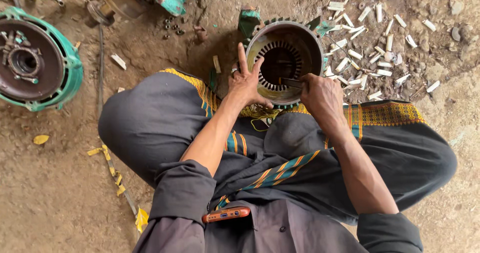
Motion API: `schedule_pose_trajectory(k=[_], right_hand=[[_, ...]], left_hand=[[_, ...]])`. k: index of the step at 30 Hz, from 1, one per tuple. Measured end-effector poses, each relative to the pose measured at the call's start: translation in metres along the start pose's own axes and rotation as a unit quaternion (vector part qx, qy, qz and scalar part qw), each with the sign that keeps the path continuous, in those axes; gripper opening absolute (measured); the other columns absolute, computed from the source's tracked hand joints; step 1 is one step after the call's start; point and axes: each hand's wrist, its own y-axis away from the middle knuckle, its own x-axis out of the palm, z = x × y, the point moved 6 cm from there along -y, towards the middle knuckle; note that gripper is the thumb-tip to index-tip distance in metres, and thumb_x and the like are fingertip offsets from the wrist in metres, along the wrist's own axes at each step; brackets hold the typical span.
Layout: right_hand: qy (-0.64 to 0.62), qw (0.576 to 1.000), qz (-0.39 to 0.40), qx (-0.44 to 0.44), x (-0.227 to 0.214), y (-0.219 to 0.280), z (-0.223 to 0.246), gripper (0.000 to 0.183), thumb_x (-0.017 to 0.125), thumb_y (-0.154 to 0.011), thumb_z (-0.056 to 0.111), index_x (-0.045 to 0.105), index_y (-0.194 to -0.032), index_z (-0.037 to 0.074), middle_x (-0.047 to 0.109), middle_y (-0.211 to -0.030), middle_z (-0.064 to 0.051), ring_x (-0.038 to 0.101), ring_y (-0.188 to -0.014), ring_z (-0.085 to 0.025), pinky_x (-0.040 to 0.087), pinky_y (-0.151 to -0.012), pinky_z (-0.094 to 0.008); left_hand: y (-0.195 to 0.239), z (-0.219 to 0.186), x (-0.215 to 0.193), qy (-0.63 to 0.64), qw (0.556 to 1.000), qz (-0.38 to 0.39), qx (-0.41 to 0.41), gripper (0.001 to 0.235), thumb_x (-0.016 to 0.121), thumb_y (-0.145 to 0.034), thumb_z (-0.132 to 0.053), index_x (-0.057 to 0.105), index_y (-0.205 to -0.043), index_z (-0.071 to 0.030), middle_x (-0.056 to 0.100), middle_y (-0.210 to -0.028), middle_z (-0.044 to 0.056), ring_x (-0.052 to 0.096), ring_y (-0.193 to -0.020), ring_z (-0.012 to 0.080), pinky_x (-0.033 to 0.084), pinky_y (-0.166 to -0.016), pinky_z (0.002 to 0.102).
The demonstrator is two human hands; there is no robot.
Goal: The person sits on the ground and uses a screwdriver to scrape and clean the interior of a cylindrical motor stator. They hold the stator steady with one hand while working with the tool in the other, surrounded by scattered white debris and other motor parts.
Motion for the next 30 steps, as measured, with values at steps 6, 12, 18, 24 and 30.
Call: schedule_pose_trajectory(k=[6,12,18,24,30], right_hand=[[0.018,0.999,-0.015,-0.030,0.019,0.004,-0.009,0.018,0.066,-0.095,0.020,0.080,-0.102,0.009,0.071,-0.070,-0.018,0.071,-0.062,-0.032,0.056,-0.071,-0.045],[0.077,0.994,0.073,-0.017,0.074,-0.014,0.000,0.014,0.065,-0.093,0.016,0.075,-0.092,0.006,0.070,-0.068,-0.017,0.071,-0.060,-0.030,0.056,-0.061,-0.045],[0.082,0.993,0.080,-0.031,0.075,-0.022,-0.009,0.013,0.071,-0.082,0.016,0.076,-0.088,0.006,0.071,-0.076,-0.021,0.072,-0.069,-0.034,0.058,-0.063,-0.046],[0.105,0.989,0.054,-0.090,0.077,-0.017,0.003,0.013,0.066,-0.087,0.009,0.077,-0.094,0.009,0.073,-0.072,-0.017,0.072,-0.068,-0.034,0.057,-0.069,-0.050],[0.125,0.985,0.082,-0.085,0.074,-0.012,-0.003,0.015,0.065,-0.091,0.011,0.075,-0.100,0.005,0.073,-0.076,-0.018,0.073,-0.070,-0.034,0.058,-0.069,-0.046]], left_hand=[[-0.006,0.001,0.001,0.009,1.000,0.024,-0.013,0.162,0.103,-0.030,-0.061,0.016,-0.163,-0.033,-0.039,-0.157,0.023,0.049,-0.131,0.0564,0.042,-0.107,0.065],[-0.003,0.004,0.003,0.002,1.000,0.012,-0.001,0.162,0.103,-0.031,-0.063,0.015,-0.163,-0.032,-0.037,-0.158,0.024,0.049,-0.131,0.0574,0.042,-0.107,0.066],[-0.008,0.004,0.004,0.023,1.000,-0.005,0.006,0.158,0.104,-0.033,-0.059,0.018,-0.162,-0.032,-0.035,-0.159,0.023,0.044,-0.134,0.0591,0.042,-0.107,0.067],[-0.001,0.003,0.005,0.031,0.999,-0.013,0.012,0.156,0.106,-0.032,-0.057,0.020,-0.161,-0.031,-0.036,-0.157,0.022,0.034,-0.139,0.0621,0.040,-0.106,0.069],[-0.007,0.004,0.005,0.058,0.998,0.005,-0.006,0.155,0.105,-0.031,-0.054,0.022,-0.161,-0.034,-0.035,-0.161,0.019,0.032,-0.142,0.0585,0.037,-0.110,0.069]])
